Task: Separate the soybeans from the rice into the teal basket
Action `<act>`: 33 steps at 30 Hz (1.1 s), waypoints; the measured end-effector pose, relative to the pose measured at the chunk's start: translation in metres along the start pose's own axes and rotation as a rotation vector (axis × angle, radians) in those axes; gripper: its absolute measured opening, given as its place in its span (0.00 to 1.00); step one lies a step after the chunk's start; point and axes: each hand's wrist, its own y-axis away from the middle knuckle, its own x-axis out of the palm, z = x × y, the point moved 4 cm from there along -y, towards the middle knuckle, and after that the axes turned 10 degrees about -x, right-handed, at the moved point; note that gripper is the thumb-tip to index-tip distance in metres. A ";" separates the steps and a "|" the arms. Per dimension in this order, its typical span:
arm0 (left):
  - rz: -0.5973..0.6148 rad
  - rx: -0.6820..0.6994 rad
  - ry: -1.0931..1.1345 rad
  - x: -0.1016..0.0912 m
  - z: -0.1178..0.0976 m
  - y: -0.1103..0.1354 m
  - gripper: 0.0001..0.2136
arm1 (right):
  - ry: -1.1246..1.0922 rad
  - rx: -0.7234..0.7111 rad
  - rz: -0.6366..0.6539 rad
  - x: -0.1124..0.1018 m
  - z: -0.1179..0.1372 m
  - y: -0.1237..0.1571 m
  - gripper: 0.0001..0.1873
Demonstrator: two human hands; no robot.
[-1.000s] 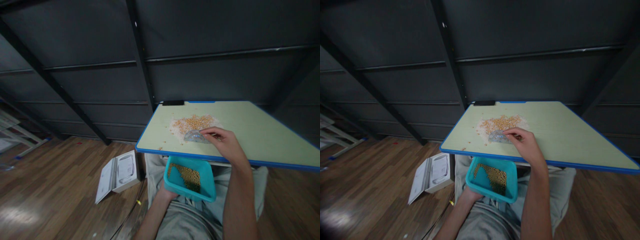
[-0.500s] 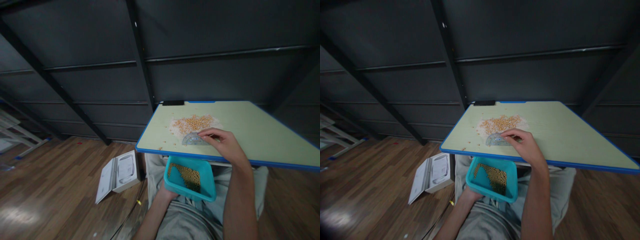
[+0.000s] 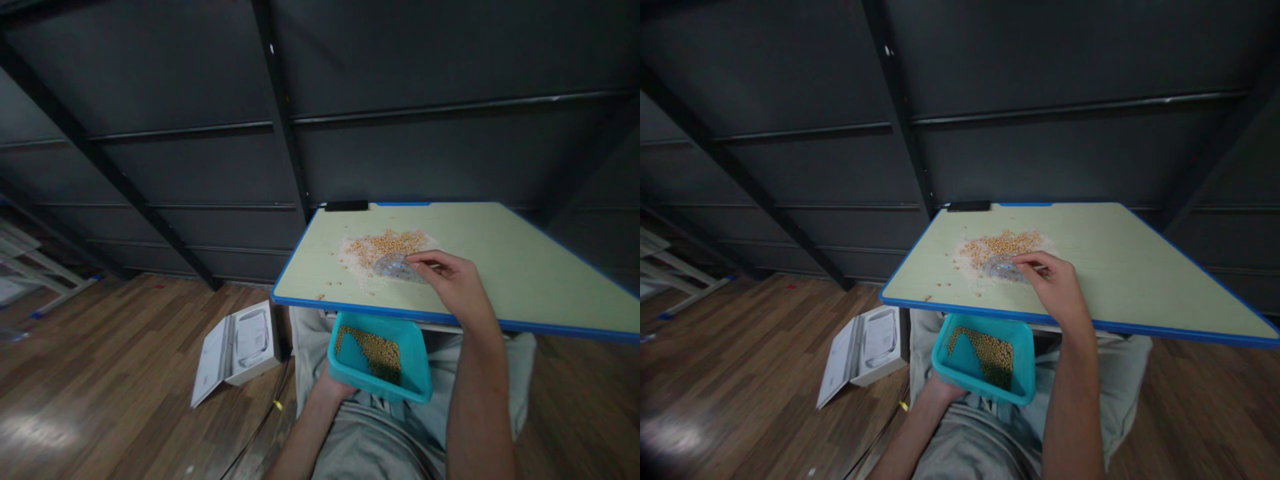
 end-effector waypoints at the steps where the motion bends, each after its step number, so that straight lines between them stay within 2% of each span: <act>1: -0.004 0.000 0.001 -0.001 0.000 0.000 0.23 | 0.003 0.002 -0.006 0.000 -0.001 0.000 0.08; 6: -0.007 -0.001 -0.007 -0.001 -0.001 0.000 0.21 | 0.000 0.019 -0.025 -0.001 -0.003 0.000 0.07; 14: -0.003 0.023 -0.037 -0.002 -0.002 0.000 0.22 | -0.030 0.033 0.066 0.002 -0.002 0.002 0.07; 22: 0.092 0.009 -0.039 0.004 -0.005 0.002 0.20 | -0.035 0.031 0.063 0.002 -0.001 0.001 0.07; 33: 0.063 0.013 -0.037 0.000 -0.003 0.000 0.19 | -0.057 0.047 0.098 0.003 0.003 0.001 0.07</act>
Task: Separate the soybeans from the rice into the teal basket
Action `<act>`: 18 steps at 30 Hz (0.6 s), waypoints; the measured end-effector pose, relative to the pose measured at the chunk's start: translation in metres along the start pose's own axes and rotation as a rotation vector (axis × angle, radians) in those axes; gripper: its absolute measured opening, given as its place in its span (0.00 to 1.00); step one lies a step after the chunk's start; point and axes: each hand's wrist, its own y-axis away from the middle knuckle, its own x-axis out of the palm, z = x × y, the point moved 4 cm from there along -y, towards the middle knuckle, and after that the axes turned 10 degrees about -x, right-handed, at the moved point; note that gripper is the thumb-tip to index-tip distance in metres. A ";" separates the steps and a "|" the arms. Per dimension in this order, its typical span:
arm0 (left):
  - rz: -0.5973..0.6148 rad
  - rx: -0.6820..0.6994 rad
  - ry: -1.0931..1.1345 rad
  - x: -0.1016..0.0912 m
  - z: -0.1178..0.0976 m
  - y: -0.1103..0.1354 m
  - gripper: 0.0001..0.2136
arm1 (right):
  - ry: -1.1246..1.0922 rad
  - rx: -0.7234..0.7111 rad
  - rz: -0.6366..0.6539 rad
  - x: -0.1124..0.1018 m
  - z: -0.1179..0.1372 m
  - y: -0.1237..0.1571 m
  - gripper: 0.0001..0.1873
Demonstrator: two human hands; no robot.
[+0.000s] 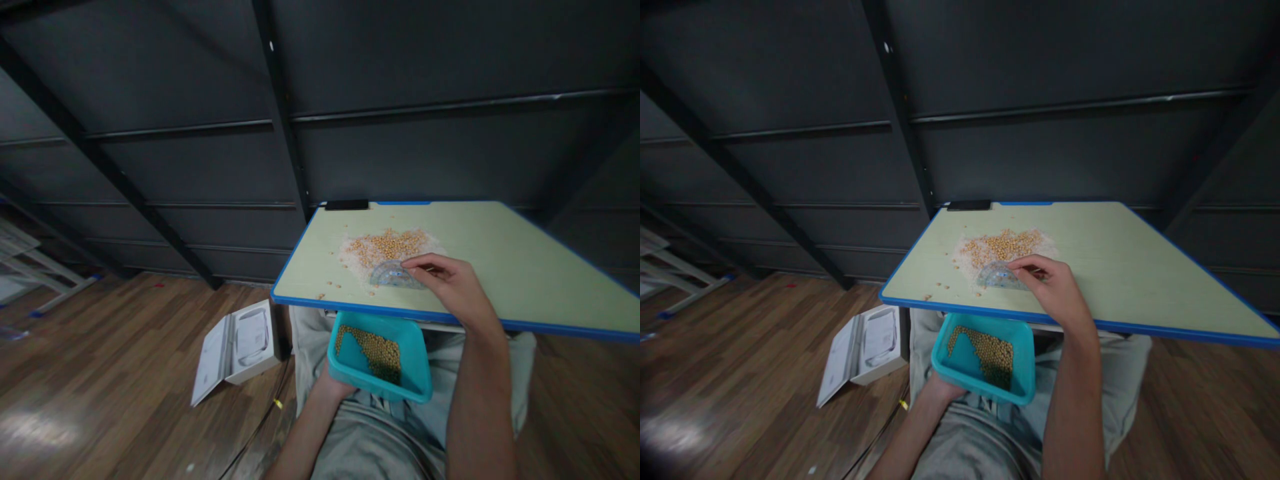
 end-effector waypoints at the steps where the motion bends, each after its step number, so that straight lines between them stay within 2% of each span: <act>1: -0.006 0.008 -0.005 0.000 -0.001 0.000 0.19 | -0.003 0.002 0.002 0.000 0.000 0.000 0.07; 18: 0.034 -0.004 -0.043 0.002 -0.003 0.001 0.18 | -0.040 0.000 0.031 0.000 -0.002 0.002 0.06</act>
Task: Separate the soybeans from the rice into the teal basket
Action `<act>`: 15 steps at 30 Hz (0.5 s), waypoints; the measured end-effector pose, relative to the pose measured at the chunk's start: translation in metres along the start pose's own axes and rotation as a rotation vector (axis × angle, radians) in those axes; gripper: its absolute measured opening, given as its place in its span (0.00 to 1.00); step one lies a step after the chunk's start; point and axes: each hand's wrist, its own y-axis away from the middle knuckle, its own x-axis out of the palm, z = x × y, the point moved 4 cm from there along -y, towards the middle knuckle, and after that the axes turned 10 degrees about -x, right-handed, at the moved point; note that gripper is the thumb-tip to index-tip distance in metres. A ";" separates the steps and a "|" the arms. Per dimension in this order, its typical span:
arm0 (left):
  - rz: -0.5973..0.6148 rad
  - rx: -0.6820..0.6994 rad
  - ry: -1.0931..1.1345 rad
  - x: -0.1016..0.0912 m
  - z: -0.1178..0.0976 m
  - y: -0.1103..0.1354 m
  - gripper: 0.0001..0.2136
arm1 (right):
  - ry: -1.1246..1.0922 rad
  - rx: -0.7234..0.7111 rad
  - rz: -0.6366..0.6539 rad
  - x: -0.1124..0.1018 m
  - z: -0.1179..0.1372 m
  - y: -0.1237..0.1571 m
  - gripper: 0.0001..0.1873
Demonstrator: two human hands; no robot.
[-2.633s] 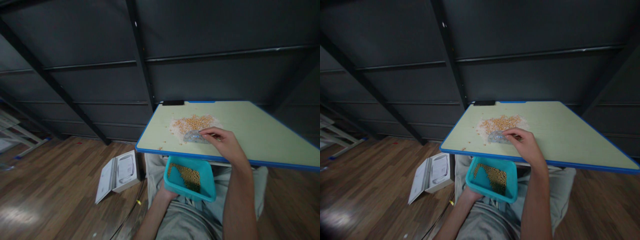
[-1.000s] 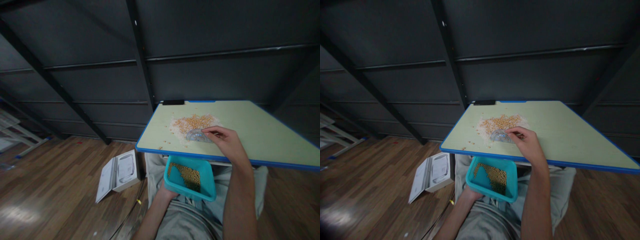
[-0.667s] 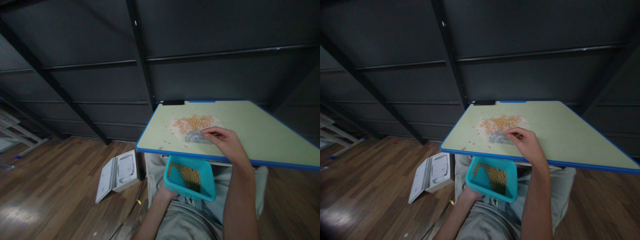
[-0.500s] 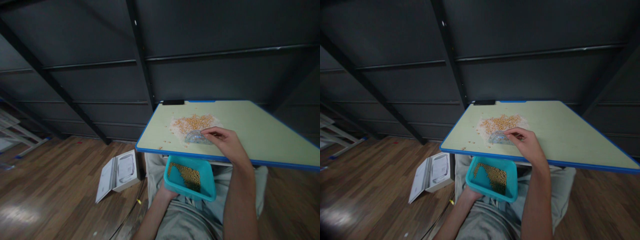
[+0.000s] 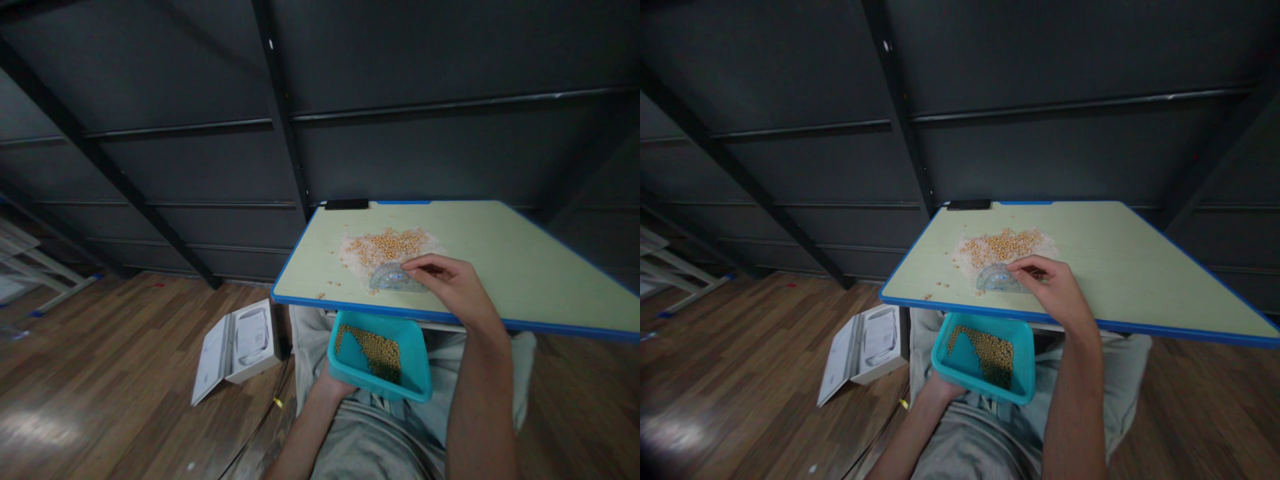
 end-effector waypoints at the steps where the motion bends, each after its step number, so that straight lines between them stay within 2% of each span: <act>1: 0.001 0.006 0.002 -0.001 0.000 0.000 0.18 | 0.001 0.001 0.001 0.000 0.000 0.000 0.06; 15: 0.024 0.009 -0.002 -0.005 0.002 -0.001 0.18 | 0.013 0.018 0.018 0.001 -0.001 0.001 0.07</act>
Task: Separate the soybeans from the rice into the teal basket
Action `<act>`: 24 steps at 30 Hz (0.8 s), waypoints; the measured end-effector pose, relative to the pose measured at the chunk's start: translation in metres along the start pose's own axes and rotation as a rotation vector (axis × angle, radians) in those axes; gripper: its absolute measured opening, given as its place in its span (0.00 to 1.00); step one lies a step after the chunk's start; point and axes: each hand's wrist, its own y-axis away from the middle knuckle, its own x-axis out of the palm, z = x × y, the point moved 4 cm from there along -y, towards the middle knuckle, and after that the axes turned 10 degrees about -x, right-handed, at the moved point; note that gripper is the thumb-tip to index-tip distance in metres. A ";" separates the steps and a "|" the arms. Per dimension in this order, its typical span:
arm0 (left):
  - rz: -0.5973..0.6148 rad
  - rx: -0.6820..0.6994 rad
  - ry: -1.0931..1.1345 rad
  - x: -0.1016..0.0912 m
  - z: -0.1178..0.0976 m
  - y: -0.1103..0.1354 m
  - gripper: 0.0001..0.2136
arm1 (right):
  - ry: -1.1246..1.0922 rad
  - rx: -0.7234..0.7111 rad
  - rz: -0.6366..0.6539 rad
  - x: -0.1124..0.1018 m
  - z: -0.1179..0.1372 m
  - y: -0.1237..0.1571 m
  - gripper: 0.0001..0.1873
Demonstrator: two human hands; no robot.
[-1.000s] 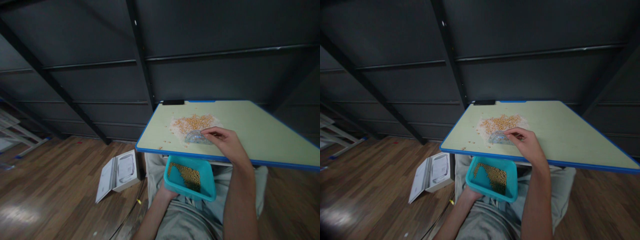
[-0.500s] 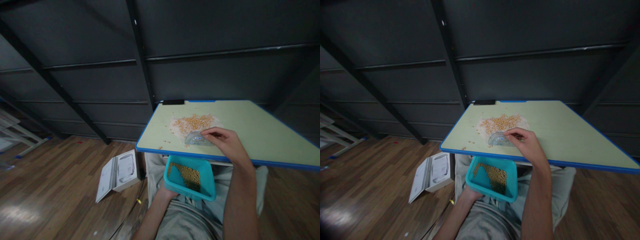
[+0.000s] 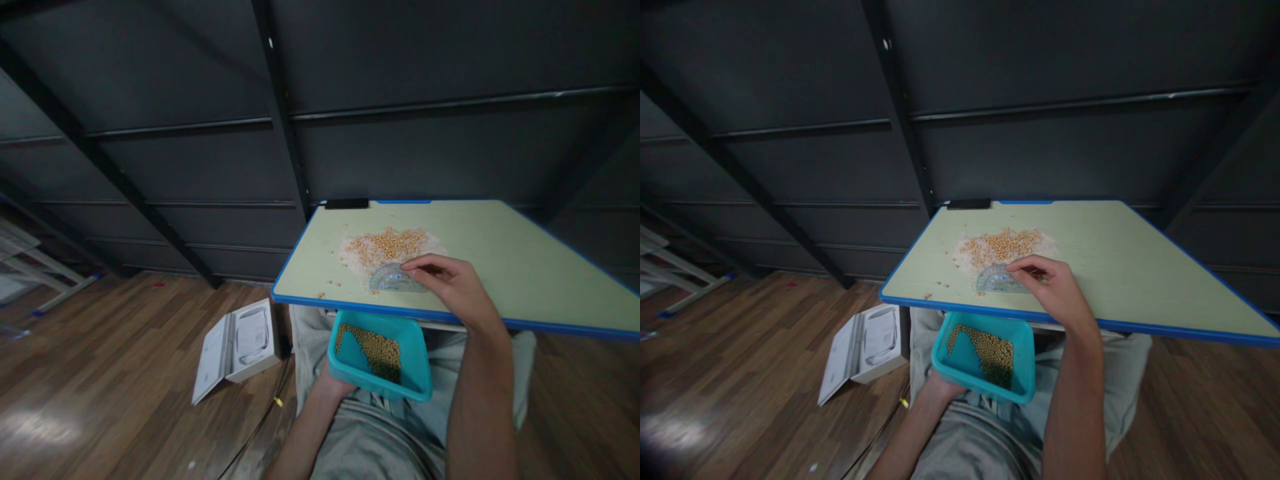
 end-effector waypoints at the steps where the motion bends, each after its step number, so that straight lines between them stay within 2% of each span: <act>1: 0.008 0.003 0.002 0.000 0.000 0.000 0.18 | -0.001 0.001 0.008 0.000 0.000 0.000 0.07; 14: -0.057 -0.011 -0.013 0.013 -0.003 0.000 0.17 | -0.004 -0.029 0.050 0.001 0.005 0.000 0.07; 24: -0.089 -0.004 0.007 0.007 0.000 -0.001 0.19 | 0.008 -0.030 0.046 0.000 0.006 0.000 0.08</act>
